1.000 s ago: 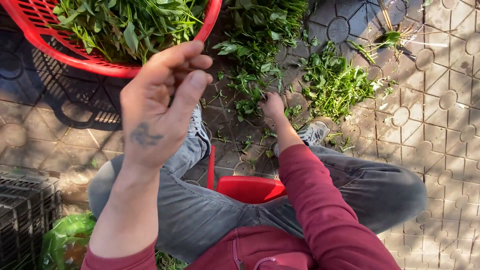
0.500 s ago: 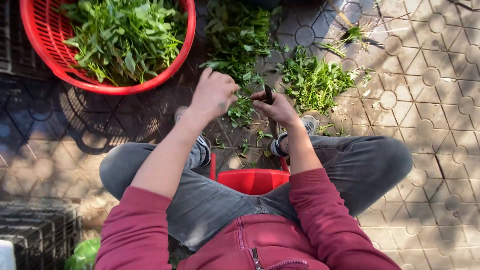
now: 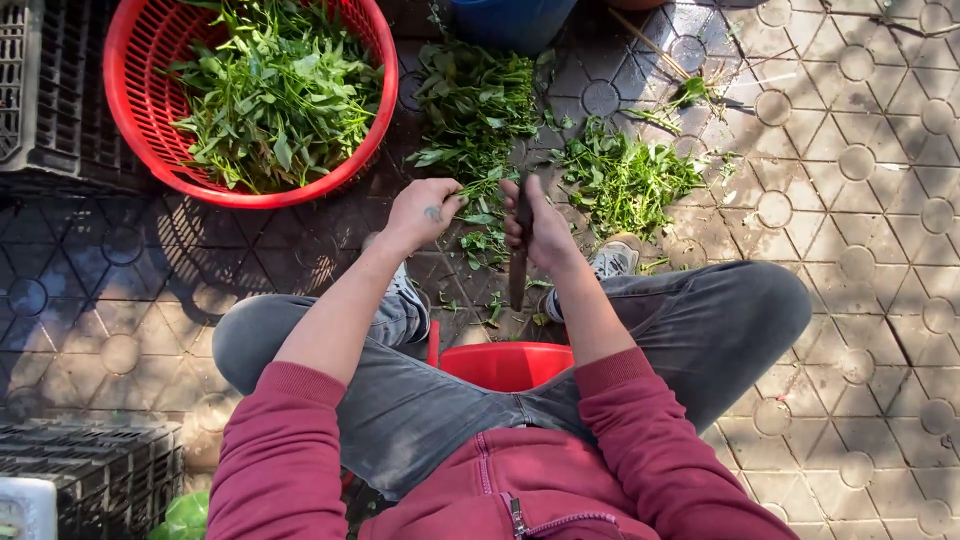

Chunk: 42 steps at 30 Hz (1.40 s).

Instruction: Trimming the stems of leafy green vegetables with a knife and sorting them into a basket.

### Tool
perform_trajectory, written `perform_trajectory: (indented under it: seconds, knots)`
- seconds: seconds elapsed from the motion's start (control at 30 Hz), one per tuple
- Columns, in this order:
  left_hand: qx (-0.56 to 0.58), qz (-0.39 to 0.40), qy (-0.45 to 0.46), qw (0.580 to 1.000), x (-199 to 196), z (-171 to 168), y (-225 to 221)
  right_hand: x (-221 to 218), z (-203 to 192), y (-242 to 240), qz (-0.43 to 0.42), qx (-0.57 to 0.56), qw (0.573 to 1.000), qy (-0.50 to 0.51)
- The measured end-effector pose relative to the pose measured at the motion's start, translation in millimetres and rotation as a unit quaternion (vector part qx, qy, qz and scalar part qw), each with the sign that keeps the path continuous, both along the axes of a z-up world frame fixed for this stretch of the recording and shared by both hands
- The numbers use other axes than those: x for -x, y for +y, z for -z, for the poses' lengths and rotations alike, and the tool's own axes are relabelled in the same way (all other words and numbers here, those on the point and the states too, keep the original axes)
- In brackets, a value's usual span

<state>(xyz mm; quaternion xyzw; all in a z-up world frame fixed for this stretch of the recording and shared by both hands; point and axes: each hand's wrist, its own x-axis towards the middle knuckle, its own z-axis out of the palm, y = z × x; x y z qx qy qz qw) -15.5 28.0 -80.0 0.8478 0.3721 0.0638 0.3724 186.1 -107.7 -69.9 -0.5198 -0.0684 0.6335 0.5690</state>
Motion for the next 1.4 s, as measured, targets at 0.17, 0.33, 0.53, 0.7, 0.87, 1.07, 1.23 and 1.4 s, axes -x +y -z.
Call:
perform_trajectory:
  seconds: [0.17, 0.33, 0.53, 0.7, 0.87, 1.07, 1.23, 1.4]
  knots:
    - [0.058, 0.005, -0.007, 0.998, -12.1, -40.9, -10.5, 3.7, 45.5, -0.2, 0.030, -0.071, 0.997, -0.007]
    - [0.114, 0.025, -0.007, 0.993, -27.9, -38.9, -18.6, 6.9, 25.2, 15.3, 0.160, -0.040, 0.985, -0.046]
    - [0.209, 0.001, 0.001, 0.978, -39.9, -51.8, -18.3, -69.6, 42.4, -6.2, 0.321, -0.018, 0.941, 0.106]
    - [0.020, -0.021, 0.025, 0.999, -14.6, -100.1, 11.0, -73.8, 113.9, -2.9, 0.277, 0.028, 0.957, -0.080]
    - [-0.168, -0.151, 0.236, 0.945, 72.5, -118.0, 103.3, -65.0, 133.4, -15.2, 0.238, 0.091, 0.966, -0.047]
    - [-0.255, -0.205, 0.007, 0.945, 127.7, -130.4, 101.6, -21.7, 181.4, 13.0, 0.007, 0.205, 0.937, -0.284]
    - [-0.247, -0.086, -0.049, 0.964, 102.2, -176.6, 62.6, 14.9, 273.2, 53.4, -0.230, 0.124, 0.780, -0.569]
    - [-0.167, -0.069, 0.010, 0.983, 90.0, -203.9, 42.0, 59.5, 293.3, 104.0, -0.341, 0.024, 0.626, -0.701]
